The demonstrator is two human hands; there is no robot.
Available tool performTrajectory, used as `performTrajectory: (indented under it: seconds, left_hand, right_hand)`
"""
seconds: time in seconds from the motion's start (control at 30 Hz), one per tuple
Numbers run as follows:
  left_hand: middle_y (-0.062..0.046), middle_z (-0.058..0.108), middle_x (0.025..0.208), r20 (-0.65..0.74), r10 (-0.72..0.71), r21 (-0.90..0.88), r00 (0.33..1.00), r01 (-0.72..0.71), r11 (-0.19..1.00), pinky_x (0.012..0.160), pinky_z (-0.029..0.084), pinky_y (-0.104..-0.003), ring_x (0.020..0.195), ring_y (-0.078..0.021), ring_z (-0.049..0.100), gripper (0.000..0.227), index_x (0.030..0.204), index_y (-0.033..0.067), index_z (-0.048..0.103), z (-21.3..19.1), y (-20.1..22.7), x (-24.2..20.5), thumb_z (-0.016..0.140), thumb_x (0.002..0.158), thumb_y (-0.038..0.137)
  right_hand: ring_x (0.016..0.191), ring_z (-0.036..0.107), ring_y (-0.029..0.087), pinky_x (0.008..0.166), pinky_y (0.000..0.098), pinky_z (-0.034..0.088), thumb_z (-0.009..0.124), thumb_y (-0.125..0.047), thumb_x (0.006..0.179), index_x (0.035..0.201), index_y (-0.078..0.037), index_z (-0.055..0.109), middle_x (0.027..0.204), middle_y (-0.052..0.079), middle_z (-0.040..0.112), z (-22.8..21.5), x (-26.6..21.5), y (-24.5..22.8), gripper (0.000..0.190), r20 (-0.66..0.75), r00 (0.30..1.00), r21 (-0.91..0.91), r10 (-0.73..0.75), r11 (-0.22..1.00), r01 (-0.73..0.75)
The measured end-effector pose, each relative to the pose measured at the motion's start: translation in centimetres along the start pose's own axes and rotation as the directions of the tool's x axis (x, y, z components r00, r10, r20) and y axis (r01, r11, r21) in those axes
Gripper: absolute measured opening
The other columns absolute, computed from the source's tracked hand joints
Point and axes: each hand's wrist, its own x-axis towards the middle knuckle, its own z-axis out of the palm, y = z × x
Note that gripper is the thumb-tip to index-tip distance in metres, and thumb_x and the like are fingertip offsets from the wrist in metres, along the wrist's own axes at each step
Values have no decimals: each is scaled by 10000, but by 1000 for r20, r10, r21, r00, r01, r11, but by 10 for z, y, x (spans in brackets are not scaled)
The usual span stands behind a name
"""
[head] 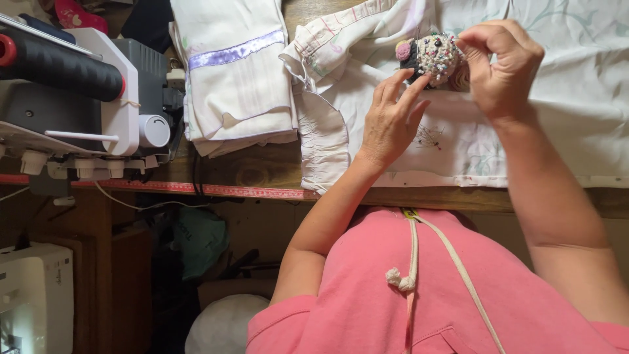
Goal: The person organizes pins into a pincushion and then pins a folded fabric hem to secure it for sewing.
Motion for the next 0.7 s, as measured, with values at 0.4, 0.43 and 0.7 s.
performTrajectory:
  seconds: [0.4,0.43,0.7]
  left_hand:
    - [-50,537,1458,-6,33,53,999,-33,998,1153,515,-421,1244,-309,573,422,1470,254,515,0,-2,1,647,1070,232]
    - [-50,537,1458,-8,30,55,1000,-29,998,1153,515,-421,1244,-309,573,422,1470,254,515,0,-2,0,647,1070,232]
    - [-44,532,1466,8,32,68,999,-32,997,1152,524,-417,1265,-307,556,447,1470,267,506,2,-5,0,662,1053,228]
  right_hand:
    - [768,609,214,562,318,488,685,-103,913,896,-152,680,926,12,578,-3,22,13,52,586,809,-560,-42,701,442]
    - [768,609,214,562,318,488,685,-103,913,896,-152,680,926,12,578,0,23,10,52,587,808,-557,-45,702,444]
    - [771,712,269,629,398,533,683,-37,934,1188,-155,722,948,-7,759,5,20,-4,283,526,850,-380,13,898,221]
